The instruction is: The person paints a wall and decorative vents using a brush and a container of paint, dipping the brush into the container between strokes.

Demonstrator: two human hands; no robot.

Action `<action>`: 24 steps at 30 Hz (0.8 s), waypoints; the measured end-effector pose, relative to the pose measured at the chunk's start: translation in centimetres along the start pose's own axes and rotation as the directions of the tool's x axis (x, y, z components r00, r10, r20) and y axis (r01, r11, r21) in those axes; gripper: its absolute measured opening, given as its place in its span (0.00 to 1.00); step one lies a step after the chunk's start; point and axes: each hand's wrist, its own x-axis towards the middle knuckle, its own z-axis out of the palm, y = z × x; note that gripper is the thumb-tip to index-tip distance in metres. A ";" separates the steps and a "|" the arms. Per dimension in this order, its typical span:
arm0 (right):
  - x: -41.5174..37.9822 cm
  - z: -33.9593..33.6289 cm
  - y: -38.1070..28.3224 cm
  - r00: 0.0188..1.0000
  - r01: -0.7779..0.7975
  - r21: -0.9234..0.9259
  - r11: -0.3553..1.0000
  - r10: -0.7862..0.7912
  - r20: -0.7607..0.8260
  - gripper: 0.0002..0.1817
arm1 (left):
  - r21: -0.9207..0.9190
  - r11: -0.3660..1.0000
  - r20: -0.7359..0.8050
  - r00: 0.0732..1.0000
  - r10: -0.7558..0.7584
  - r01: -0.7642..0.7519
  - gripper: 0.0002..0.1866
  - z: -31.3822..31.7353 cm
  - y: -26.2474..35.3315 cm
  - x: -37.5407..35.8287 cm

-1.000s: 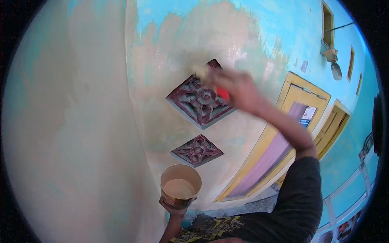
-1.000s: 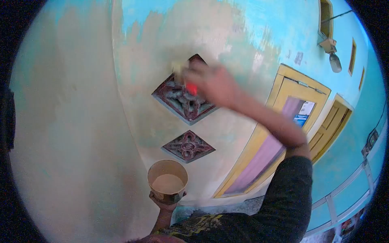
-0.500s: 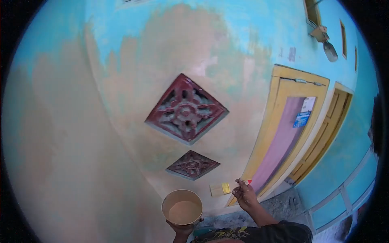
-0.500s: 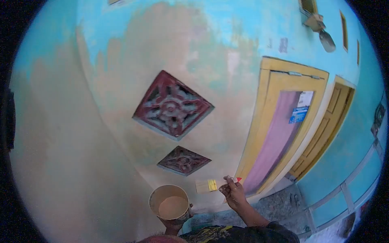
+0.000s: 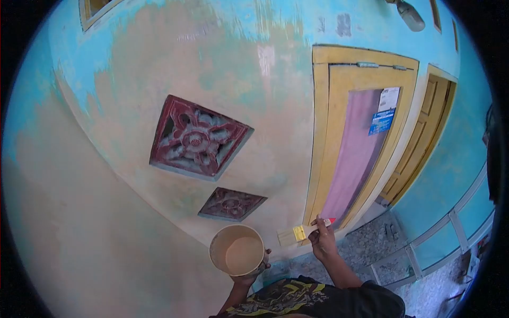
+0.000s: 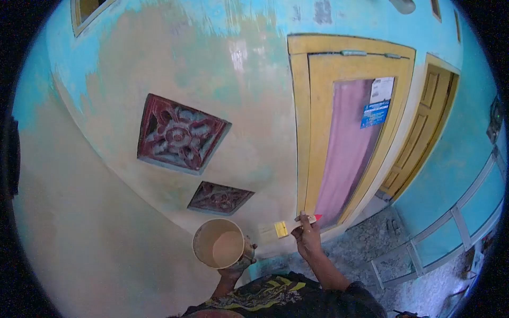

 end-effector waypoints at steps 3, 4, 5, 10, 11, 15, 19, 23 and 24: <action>2.2 -3.2 2.6 0.988 0.061 0.017 0.998 -0.058 -0.146 0.12 | -0.184 0.983 0.020 1.000 0.002 0.002 0.60 0.2 -0.7 -0.2; 2.8 -3.9 2.9 0.989 0.072 0.081 0.994 -0.061 -0.137 0.13 | -0.181 0.983 -0.008 1.000 -0.014 0.012 0.60 0.2 -0.9 -0.6; 3.0 -4.4 3.2 0.976 0.092 0.055 0.994 -0.079 -0.205 0.14 | -0.175 0.984 -0.028 0.999 -0.025 0.020 0.60 0.3 -0.9 -0.5; 2.4 -3.4 2.9 0.925 0.264 -0.170 0.949 -0.299 -0.236 0.15 | -0.213 0.976 -0.023 0.999 -0.039 0.033 0.53 2.6 -0.7 -1.0; 1.9 -3.2 2.5 0.924 0.295 -0.223 0.929 -0.337 -0.179 0.15 | -0.195 0.980 -0.029 0.999 -0.044 0.038 0.50 2.6 -0.6 -1.2; 0.3 -0.1 0.3 0.921 0.377 -0.226 0.899 -0.338 0.193 0.14 | 0.016 1.000 0.008 1.000 0.016 -0.016 0.43 0.3 -1.6 -2.1; -0.8 3.6 -0.7 0.601 0.687 -0.232 0.689 -0.359 0.714 0.14 | -0.199 0.980 -0.006 1.000 0.025 -0.025 0.42 -0.1 -2.1 -2.4; -1.5 9.8 -1.1 0.214 0.944 -0.249 0.216 0.172 0.962 0.12 | -0.018 0.992 -0.167 0.979 0.119 -0.124 0.41 -0.1 -2.3 -4.3; -1.3 10.9 -0.4 0.185 0.958 -0.230 0.170 0.244 0.952 0.13 | -0.010 0.991 -0.201 0.971 0.126 -0.131 0.41 -0.5 -2.4 -4.8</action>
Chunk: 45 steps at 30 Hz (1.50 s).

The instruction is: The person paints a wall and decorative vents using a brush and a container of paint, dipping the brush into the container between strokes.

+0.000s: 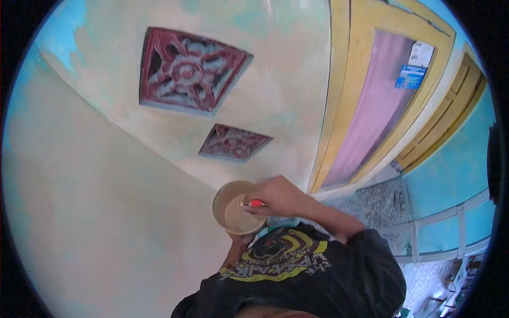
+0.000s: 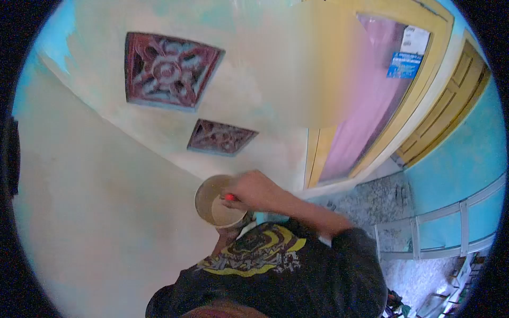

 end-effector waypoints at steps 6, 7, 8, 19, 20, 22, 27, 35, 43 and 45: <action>3.8 4.1 0.7 0.948 0.099 -0.249 0.963 -0.016 0.317 0.13 | -0.011 0.998 -0.133 0.990 0.057 -0.059 0.43 -2.9 -0.4 -1.2; 3.9 5.0 0.6 0.940 0.113 -0.256 0.960 -0.020 0.340 0.12 | -0.018 0.997 -0.153 0.985 0.075 -0.079 0.43 -3.1 -0.5 -1.3; 4.2 5.6 0.5 0.931 0.135 -0.265 0.955 -0.031 0.363 0.11 | -0.025 0.995 -0.164 0.982 0.091 -0.096 0.43 -3.4 -0.5 -1.2; 5.0 3.0 0.0 0.917 0.230 -0.127 0.965 -0.171 0.360 0.12 | 0.166 0.953 -0.179 0.942 0.283 -0.254 0.47 -4.8 -1.0 -2.4; 5.1 2.3 0.0 0.939 0.230 -0.120 0.966 -0.188 0.287 0.13 | 0.125 0.958 -0.228 0.932 0.281 -0.259 0.47 -4.2 -0.9 -2.3; 5.0 0.8 -0.2 0.955 0.165 -0.058 0.985 -0.145 0.260 0.13 | 0.050 0.963 -0.310 0.912 0.268 -0.266 0.48 -2.8 -0.7 -1.8; 4.0 0.4 0.9 0.998 -0.055 0.197 0.979 0.050 0.027 0.10 | 0.048 0.950 -0.199 0.929 0.312 -0.308 0.47 -4.9 -0.6 -1.6; 3.0 1.7 2.3 0.892 -0.313 0.552 0.773 0.439 -0.108 0.13 | 0.195 0.959 -0.324 0.910 0.260 -0.205 0.53 -3.4 1.2 -1.9; 3.0 2.9 4.4 0.810 -0.302 0.708 0.638 0.563 -0.163 0.13 | -0.038 0.978 -0.260 0.947 0.191 -0.207 0.47 -4.1 2.7 -1.4; 3.2 3.5 4.3 0.816 -0.314 0.666 0.677 0.551 -0.176 0.13 | -0.127 0.968 -0.118 0.972 0.204 -0.218 0.46 -4.9 2.9 -1.2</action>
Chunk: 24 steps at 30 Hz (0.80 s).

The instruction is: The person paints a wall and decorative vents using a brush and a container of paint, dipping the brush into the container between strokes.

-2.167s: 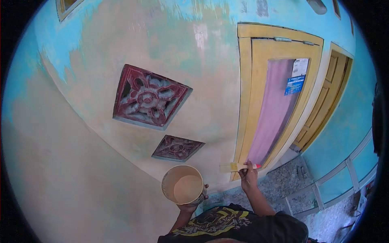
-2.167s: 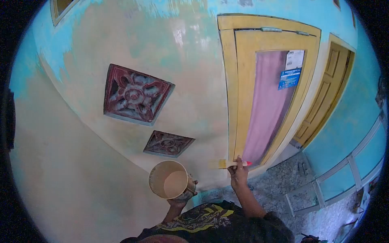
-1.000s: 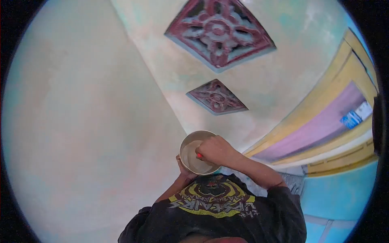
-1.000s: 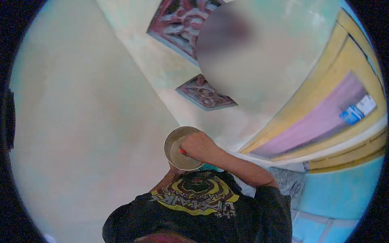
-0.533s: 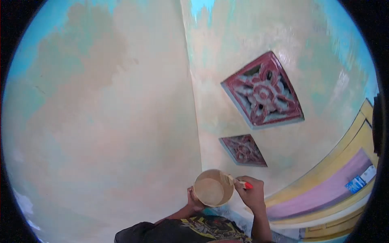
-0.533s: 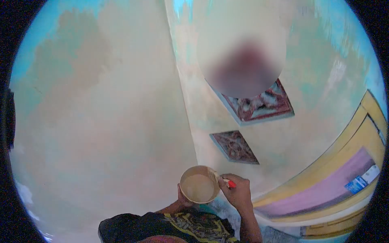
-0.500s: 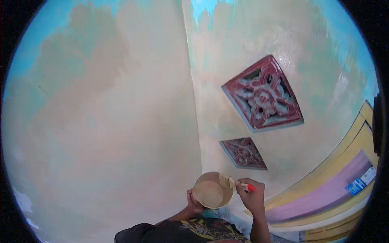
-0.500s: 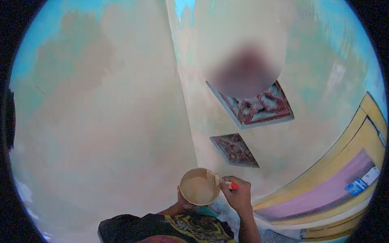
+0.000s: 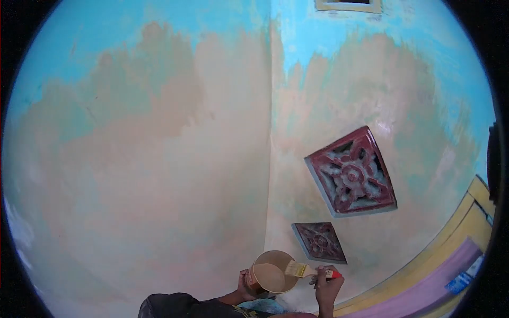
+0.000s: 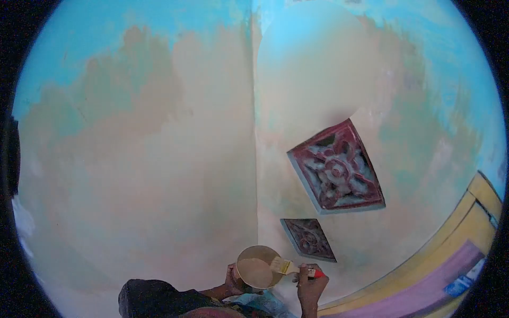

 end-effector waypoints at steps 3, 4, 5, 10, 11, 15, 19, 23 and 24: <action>-0.1 1.0 -0.3 1.000 0.000 0.086 0.996 0.000 0.002 0.14 | -0.170 0.984 0.279 0.960 0.003 0.046 0.45 0.5 -0.2 0.0; 0.0 1.1 0.2 1.000 -0.004 0.114 0.993 0.004 -0.004 0.15 | -0.201 0.978 0.318 0.948 0.012 0.055 0.45 0.5 -0.1 0.0; 0.2 1.1 1.0 1.000 0.002 0.121 0.993 -0.001 -0.010 0.14 | -0.221 0.974 0.344 0.939 0.026 0.054 0.45 0.4 -0.2 -0.1; 0.7 1.4 3.1 1.000 -0.002 0.076 0.997 0.003 -0.008 0.20 | -0.279 0.959 0.458 0.870 0.184 -0.056 0.44 -0.8 -1.4 -0.9; 0.9 2.0 2.2 0.991 -0.116 0.138 0.984 0.124 -0.053 0.23 | -0.288 0.954 0.490 0.843 0.221 -0.083 0.44 -0.9 -1.6 -0.7; 3.1 2.7 6.0 0.996 -0.050 0.067 0.996 0.055 -0.067 0.22 | -0.315 0.940 0.420 0.869 0.262 -0.131 0.44 -0.8 -1.4 -1.2; 5.3 4.5 8.9 1.000 0.015 0.241 0.970 -0.012 -0.013 0.13 | -0.361 0.912 0.369 0.868 0.333 -0.197 0.44 -1.3 -1.2 -1.3; 7.7 3.9 11.5 0.994 -0.078 -0.530 0.844 0.022 -0.111 0.34 | -0.385 0.887 0.369 0.838 0.402 -0.256 0.44 -1.2 -0.7 -1.0; 8.7 3.1 11.8 0.998 -0.031 -0.505 0.863 0.052 0.027 0.34 | -0.220 0.890 0.225 0.867 0.444 -0.399 0.44 -0.7 -0.9 -1.1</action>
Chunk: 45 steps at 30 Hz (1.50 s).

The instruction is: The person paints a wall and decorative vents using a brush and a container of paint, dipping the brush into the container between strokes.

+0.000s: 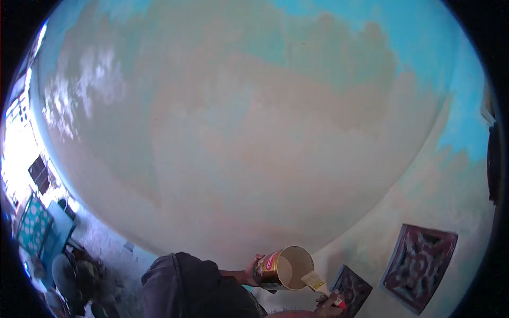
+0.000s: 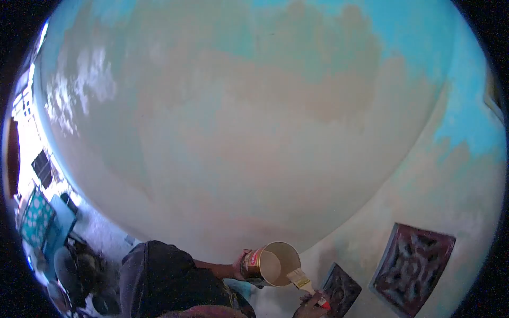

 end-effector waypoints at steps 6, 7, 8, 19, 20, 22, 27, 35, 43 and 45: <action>3.7 -0.8 0.0 0.921 0.120 0.160 0.980 -0.170 0.351 0.35 | 0.115 0.993 -0.169 0.985 0.034 -0.015 0.43 -0.2 -0.1 0.1; 3.5 -0.3 -0.6 0.939 0.123 0.168 0.978 -0.169 0.301 0.34 | 0.147 0.988 -0.164 0.985 0.062 -0.038 0.43 -0.7 -0.1 0.2; 3.2 0.1 -1.1 0.951 0.123 0.184 0.975 -0.169 0.260 0.33 | 0.179 0.982 -0.158 0.983 0.091 -0.062 0.43 -1.2 -0.1 0.2; 7.2 1.3 -0.2 0.975 0.068 0.283 0.957 -0.124 0.186 0.22 | 0.516 0.832 -0.143 0.936 0.321 -0.206 0.42 0.6 -1.2 0.6; 7.4 1.7 0.2 0.979 0.050 0.298 0.953 -0.105 0.174 0.21 | 0.507 0.840 -0.152 0.938 0.310 -0.196 0.42 0.8 -1.0 0.5; 8.1 2.6 1.4 0.985 0.008 0.324 0.946 -0.063 0.161 0.20 | 0.253 0.956 -0.238 0.947 0.213 -0.152 0.42 0.8 -0.9 0.9; 5.6 0.6 -2.5 0.984 0.039 0.333 0.942 -0.095 0.153 0.19 | 0.271 0.952 -0.208 0.957 0.202 -0.142 0.42 1.1 -1.0 1.2; 4.6 -0.9 -5.5 0.971 0.064 0.379 0.923 -0.146 0.192 0.19 | 0.276 0.944 -0.355 0.894 0.273 -0.179 0.42 2.5 -0.7 1.4; 7.6 0.4 -4.0 0.941 0.115 0.374 0.920 -0.222 0.256 0.20 | 0.254 0.932 -0.289 0.900 0.326 -0.256 0.39 2.4 -0.7 2.0; 7.8 -0.3 -4.6 0.937 0.120 0.365 0.923 -0.227 0.265 0.20 | 0.247 0.930 -0.254 0.908 0.332 -0.271 0.39 2.5 -0.9 1.9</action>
